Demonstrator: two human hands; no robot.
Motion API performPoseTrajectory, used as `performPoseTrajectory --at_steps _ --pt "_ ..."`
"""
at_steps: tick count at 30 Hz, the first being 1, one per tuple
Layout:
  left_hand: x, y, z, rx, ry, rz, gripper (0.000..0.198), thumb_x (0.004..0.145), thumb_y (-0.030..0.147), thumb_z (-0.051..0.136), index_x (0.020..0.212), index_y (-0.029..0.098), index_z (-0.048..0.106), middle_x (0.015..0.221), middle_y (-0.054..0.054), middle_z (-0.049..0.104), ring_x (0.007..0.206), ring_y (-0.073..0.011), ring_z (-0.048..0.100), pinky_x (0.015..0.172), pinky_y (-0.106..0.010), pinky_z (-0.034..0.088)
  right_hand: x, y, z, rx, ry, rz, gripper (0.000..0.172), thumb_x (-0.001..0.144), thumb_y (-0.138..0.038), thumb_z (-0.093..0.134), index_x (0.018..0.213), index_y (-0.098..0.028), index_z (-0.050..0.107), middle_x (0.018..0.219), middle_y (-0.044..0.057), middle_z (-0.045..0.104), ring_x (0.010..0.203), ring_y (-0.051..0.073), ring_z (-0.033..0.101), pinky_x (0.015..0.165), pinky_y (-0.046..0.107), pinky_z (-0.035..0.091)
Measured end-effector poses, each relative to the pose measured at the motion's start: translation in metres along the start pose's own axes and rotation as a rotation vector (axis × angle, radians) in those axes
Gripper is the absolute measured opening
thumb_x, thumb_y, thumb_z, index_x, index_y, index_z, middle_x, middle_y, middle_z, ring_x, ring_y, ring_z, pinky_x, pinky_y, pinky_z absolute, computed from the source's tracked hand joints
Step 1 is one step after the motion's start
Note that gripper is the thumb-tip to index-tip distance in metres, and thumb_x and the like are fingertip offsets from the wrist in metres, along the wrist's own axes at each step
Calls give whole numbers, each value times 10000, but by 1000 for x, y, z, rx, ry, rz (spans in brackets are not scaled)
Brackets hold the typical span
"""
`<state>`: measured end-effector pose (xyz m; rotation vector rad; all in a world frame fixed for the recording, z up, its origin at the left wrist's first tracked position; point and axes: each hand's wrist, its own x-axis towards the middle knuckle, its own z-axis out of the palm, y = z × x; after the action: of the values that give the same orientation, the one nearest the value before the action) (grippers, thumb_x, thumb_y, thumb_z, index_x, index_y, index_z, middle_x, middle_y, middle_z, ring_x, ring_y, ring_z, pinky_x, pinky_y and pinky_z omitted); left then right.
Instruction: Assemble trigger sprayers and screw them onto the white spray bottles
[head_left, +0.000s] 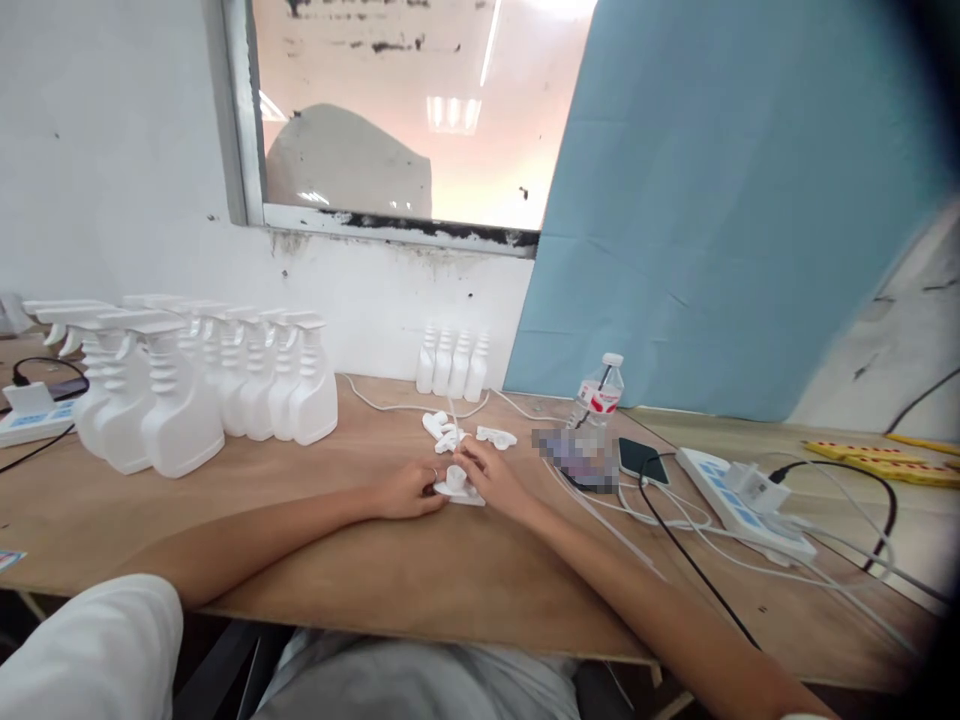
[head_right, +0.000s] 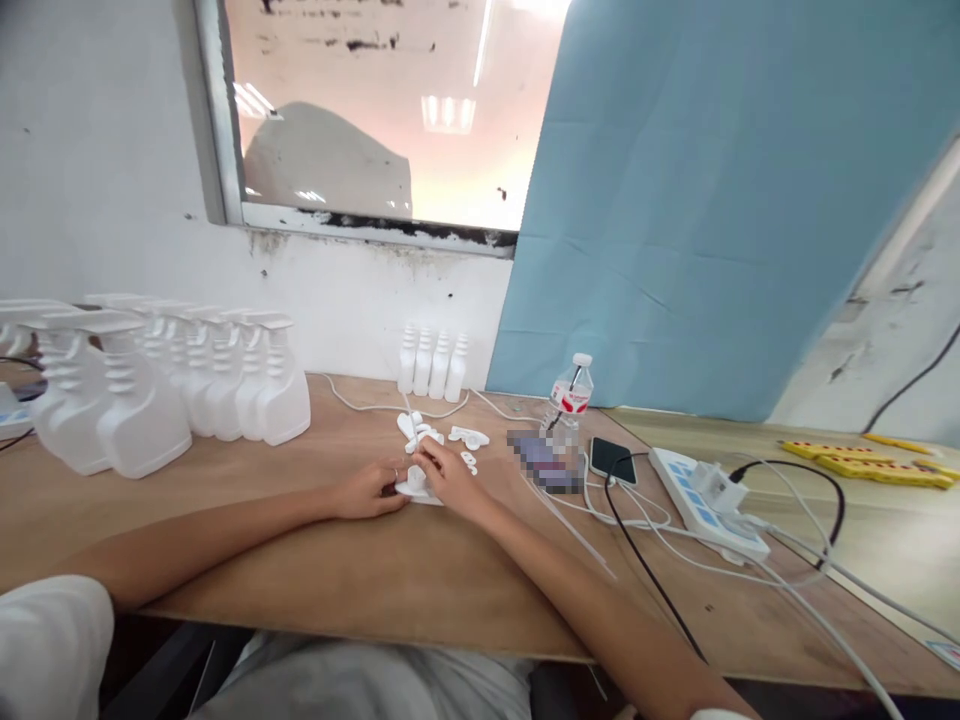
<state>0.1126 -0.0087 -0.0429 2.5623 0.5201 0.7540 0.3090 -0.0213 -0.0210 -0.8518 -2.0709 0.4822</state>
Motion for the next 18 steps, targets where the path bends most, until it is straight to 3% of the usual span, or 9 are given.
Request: performPoseTrajectory --at_steps 4,7,10,12,14,18 --pt "2 -5 -4 -422 102 -182 271 778 294 685 1003 149 649 1025 -78 657 920 -220 582 870 -360 443 -4 3 -21 246 -50 86 263 896 -438 550 793 -198 578 751 7 557 714 151 538 675 283 449" --pt "10 -15 -13 -537 186 -248 373 766 443 700 943 125 615 986 -88 658 909 -227 601 850 -362 458 -4 9 -45 582 -200 127 257 813 -404 660 907 -165 675 876 55 645 819 187 620 774 333 493" --pt "28 -27 -29 -616 237 -262 457 739 548 691 872 124 587 937 -85 656 893 -215 607 839 -336 459 -3 14 -61 740 -311 191 409 728 -312 746 1104 -175 660 1039 89 668 871 215 662 786 356 516" --pt "45 -33 -40 -656 236 -259 483 723 570 688 879 124 586 904 -76 650 845 -191 609 803 -308 461 -2 16 -65 668 -269 219 523 753 -274 733 1251 -220 582 1118 87 658 854 192 674 768 335 525" --pt "64 -38 -50 -682 195 -254 497 717 577 681 894 120 598 858 -65 640 779 -165 603 751 -282 458 -1 16 -67 559 -161 215 501 813 -299 683 1291 -243 543 1143 79 654 791 158 677 745 315 530" --pt "96 -44 -63 -676 20 -241 467 677 540 725 828 108 631 742 -37 617 657 -129 569 653 -248 439 3 16 -69 615 7 283 313 840 -418 645 1060 -198 608 994 72 691 654 154 674 647 318 546"
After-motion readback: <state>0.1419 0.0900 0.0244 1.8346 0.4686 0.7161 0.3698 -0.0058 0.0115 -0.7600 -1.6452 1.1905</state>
